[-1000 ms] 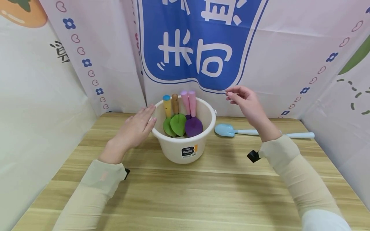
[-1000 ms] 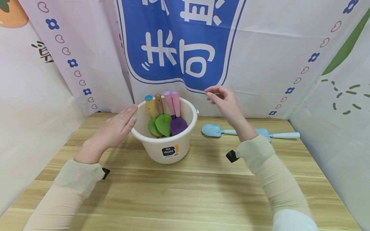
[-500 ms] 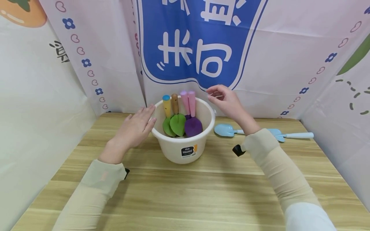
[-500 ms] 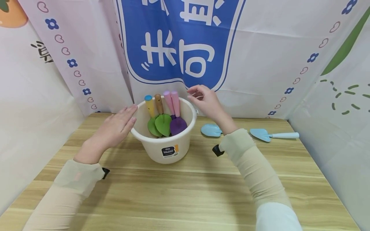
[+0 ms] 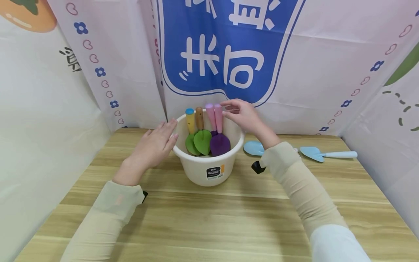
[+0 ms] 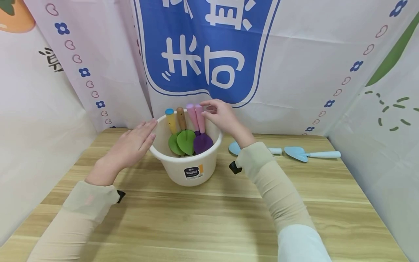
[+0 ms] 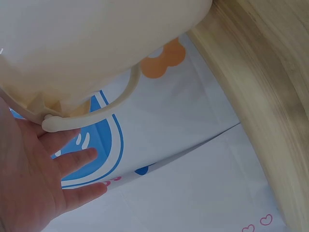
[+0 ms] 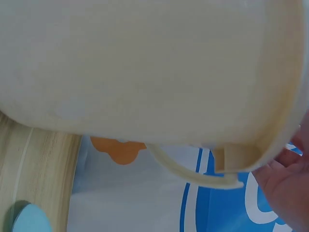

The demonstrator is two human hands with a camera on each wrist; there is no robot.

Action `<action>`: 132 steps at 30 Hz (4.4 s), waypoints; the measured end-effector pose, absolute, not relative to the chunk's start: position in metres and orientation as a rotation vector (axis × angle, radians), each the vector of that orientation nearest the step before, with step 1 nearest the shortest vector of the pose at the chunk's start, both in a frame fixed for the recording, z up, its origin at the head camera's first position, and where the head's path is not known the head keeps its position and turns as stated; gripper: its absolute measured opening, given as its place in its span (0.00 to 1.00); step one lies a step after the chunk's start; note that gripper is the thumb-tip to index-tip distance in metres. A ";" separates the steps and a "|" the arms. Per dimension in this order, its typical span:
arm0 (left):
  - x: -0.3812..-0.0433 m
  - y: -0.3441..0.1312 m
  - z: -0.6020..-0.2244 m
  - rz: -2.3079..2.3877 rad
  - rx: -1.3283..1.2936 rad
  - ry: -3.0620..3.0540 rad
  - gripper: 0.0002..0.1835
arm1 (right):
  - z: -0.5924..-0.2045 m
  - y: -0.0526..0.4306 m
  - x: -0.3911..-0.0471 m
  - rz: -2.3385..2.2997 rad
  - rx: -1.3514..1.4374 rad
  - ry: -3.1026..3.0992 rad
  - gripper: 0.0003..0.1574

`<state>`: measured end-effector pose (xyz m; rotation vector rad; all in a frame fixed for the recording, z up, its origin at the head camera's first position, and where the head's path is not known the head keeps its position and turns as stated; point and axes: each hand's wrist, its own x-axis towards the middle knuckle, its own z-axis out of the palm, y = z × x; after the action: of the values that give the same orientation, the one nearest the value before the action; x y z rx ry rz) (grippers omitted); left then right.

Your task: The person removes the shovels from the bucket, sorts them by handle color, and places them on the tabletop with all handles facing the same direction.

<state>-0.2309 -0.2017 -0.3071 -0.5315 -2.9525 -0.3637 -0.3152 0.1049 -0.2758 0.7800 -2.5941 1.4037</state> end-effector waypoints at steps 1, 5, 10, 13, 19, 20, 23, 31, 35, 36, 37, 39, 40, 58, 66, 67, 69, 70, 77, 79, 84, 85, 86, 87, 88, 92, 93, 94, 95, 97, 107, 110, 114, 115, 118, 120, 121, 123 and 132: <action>-0.231 -0.201 -0.307 -0.366 -0.531 -2.954 0.34 | -0.276 0.104 -0.316 1.409 0.774 -2.596 0.24; -0.232 -0.200 -0.308 -0.376 -0.532 -2.956 0.34 | -0.279 0.101 -0.319 1.429 0.761 -2.593 0.24; -0.231 -0.200 -0.306 -0.377 -0.526 -2.954 0.35 | -0.282 0.097 -0.324 1.443 0.806 -2.596 0.25; -0.230 -0.200 -0.305 -0.381 -0.527 -2.954 0.34 | -0.284 0.094 -0.326 1.436 0.832 -2.593 0.26; -0.229 -0.200 -0.305 -0.390 -0.527 -2.959 0.34 | -0.285 0.091 -0.326 1.462 0.823 -2.583 0.27; -0.228 -0.200 -0.305 -0.393 -0.527 -2.960 0.34 | -0.285 0.091 -0.326 1.466 0.825 -2.578 0.27; -0.228 -0.200 -0.304 -0.395 -0.531 -2.964 0.34 | -0.286 0.088 -0.326 1.465 0.827 -2.579 0.26; -0.229 -0.201 -0.305 -0.387 -0.535 -2.961 0.34 | -0.287 0.086 -0.326 1.470 0.827 -2.567 0.25; -0.229 -0.202 -0.305 -0.388 -0.536 -2.958 0.34 | -0.287 0.088 -0.325 1.486 0.809 -2.534 0.23; -0.229 -0.202 -0.305 -0.386 -0.536 -2.959 0.34 | -0.287 0.089 -0.325 1.485 0.806 -2.525 0.23; -0.229 -0.202 -0.305 -0.384 -0.536 -2.959 0.34 | -0.287 0.089 -0.325 1.487 0.803 -2.515 0.22; -0.230 -0.202 -0.305 -0.379 -0.539 -2.958 0.34 | -0.287 0.090 -0.324 1.470 0.798 -2.500 0.21; -0.230 -0.202 -0.305 -0.377 -0.540 -2.958 0.34 | -0.287 0.090 -0.324 1.459 0.798 -2.495 0.20; -0.229 -0.202 -0.306 -0.393 -0.539 -2.953 0.34 | -0.285 0.098 -0.310 1.386 0.829 -2.590 0.23; -0.230 -0.202 -0.306 -0.398 -0.535 -2.958 0.34 | -0.283 0.100 -0.303 1.341 0.906 -2.588 0.23; -0.230 -0.202 -0.306 -0.399 -0.536 -2.959 0.34 | -0.283 0.101 -0.302 1.332 0.919 -2.582 0.24; -0.229 -0.202 -0.306 -0.399 -0.537 -2.959 0.34 | -0.284 0.102 -0.301 1.322 0.942 -2.563 0.24; -0.229 -0.202 -0.306 -0.398 -0.537 -2.960 0.34 | -0.284 0.102 -0.300 1.321 0.954 -2.552 0.24; -0.229 -0.202 -0.307 -0.396 -0.538 -2.957 0.34 | -0.285 0.103 -0.295 1.334 0.982 -2.458 0.23; -0.229 -0.202 -0.307 -0.397 -0.538 -2.956 0.34 | -0.285 0.104 -0.294 1.349 0.980 -2.420 0.21; -0.229 -0.202 -0.306 -0.400 -0.537 -2.959 0.34 | -0.288 0.107 -0.293 1.393 0.959 -2.345 0.20; -0.229 -0.202 -0.306 -0.402 -0.536 -2.960 0.34 | -0.289 0.107 -0.293 1.405 0.951 -2.331 0.20; -0.229 -0.202 -0.306 -0.403 -0.535 -2.961 0.34 | -0.289 0.108 -0.292 1.423 0.945 -2.312 0.20; -0.229 -0.203 -0.307 -0.403 -0.535 -2.962 0.34 | -0.289 0.109 -0.292 1.441 0.936 -2.293 0.20; -0.229 -0.203 -0.307 -0.402 -0.534 -2.962 0.34 | -0.290 0.110 -0.291 1.468 0.927 -2.268 0.20; -0.229 -0.203 -0.307 -0.399 -0.539 -2.959 0.34 | -0.289 0.114 -0.288 1.605 0.882 -2.155 0.21; -0.229 -0.203 -0.307 -0.398 -0.539 -2.959 0.34 | -0.289 0.115 -0.287 1.640 0.866 -2.135 0.22; -0.230 -0.203 -0.307 -0.397 -0.540 -2.958 0.34 | -0.288 0.116 -0.287 1.671 0.847 -2.117 0.22; -0.230 -0.203 -0.307 -0.397 -0.540 -2.958 0.34 | -0.288 0.117 -0.285 1.704 0.828 -2.102 0.22; -0.230 -0.203 -0.307 -0.398 -0.538 -2.958 0.34 | -0.287 0.119 -0.284 1.753 0.791 -2.083 0.23; -0.230 -0.202 -0.307 -0.398 -0.533 -2.963 0.34 | -0.283 0.127 -0.276 1.977 0.695 -1.942 0.24; -0.229 -0.203 -0.307 -0.399 -0.533 -2.965 0.34 | -0.280 0.130 -0.273 2.047 0.673 -1.889 0.22; -0.229 -0.203 -0.307 -0.406 -0.531 -2.967 0.34 | -0.277 0.133 -0.270 2.121 0.659 -1.794 0.21; -0.229 -0.203 -0.307 -0.407 -0.531 -2.966 0.34 | -0.276 0.134 -0.269 2.135 0.656 -1.771 0.21; -0.230 -0.203 -0.307 -0.405 -0.531 -2.967 0.34 | -0.276 0.136 -0.265 2.166 0.626 -1.724 0.22; -0.230 -0.203 -0.307 -0.399 -0.530 -2.966 0.34 | -0.276 0.138 -0.263 2.186 0.591 -1.704 0.22; -0.230 -0.203 -0.307 -0.398 -0.531 -2.965 0.34 | -0.277 0.139 -0.262 2.195 0.572 -1.696 0.22; -0.230 -0.203 -0.307 -0.394 -0.534 -2.963 0.34 | -0.278 0.143 -0.260 2.223 0.538 -1.673 0.21; -0.231 -0.203 -0.307 -0.395 -0.534 -2.970 0.34 | -0.275 0.156 -0.255 2.306 0.474 -1.542 0.21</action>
<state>-0.2308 -0.2034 -0.3069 -0.5336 -2.9700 -0.3954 -0.2555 0.1562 -0.2754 0.4744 -1.5417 2.3062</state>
